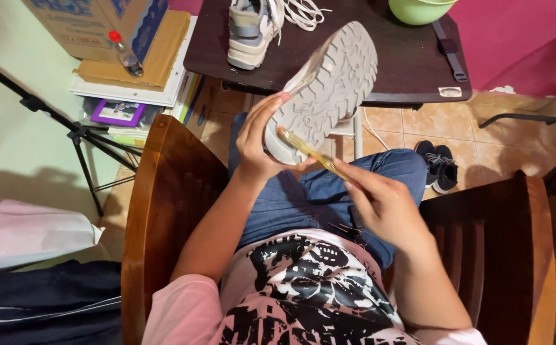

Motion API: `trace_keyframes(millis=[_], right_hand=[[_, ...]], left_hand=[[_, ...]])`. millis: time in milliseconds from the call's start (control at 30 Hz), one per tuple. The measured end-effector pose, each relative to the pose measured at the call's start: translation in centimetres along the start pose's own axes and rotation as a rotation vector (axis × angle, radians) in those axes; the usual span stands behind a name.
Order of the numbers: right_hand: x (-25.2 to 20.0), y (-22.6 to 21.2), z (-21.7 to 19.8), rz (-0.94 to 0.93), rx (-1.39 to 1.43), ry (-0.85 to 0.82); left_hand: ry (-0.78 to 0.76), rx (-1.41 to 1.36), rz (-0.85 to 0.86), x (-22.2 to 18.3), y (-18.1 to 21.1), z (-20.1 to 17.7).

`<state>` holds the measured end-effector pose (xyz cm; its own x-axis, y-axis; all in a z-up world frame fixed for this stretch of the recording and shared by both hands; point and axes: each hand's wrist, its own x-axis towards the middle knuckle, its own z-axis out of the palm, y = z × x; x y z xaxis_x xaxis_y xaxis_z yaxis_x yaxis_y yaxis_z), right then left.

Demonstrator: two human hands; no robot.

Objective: Applying a substance to the sole of a sneaker using a toothbrush for cleaning or repair purposes.

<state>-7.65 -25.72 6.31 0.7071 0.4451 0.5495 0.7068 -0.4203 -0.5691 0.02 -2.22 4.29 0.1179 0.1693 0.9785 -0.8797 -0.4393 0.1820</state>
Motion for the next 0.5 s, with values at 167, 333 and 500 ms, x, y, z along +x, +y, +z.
trace_keyframes(millis=[167,333,500], right_hand=[[-0.5,1.3,-0.7,0.026,-0.029,0.016],[-0.5,4.8,-1.3,0.092,0.079,-0.055],[-1.2,16.3,-0.3,0.374,0.658,0.459]], left_hand=[[-0.024,-0.095,-0.012,0.0,-0.1,0.0],[-0.139,-0.165,-0.064,1.3,0.7,-0.6],[-0.398,-0.215,-0.226,3.5,1.8,-2.3]])
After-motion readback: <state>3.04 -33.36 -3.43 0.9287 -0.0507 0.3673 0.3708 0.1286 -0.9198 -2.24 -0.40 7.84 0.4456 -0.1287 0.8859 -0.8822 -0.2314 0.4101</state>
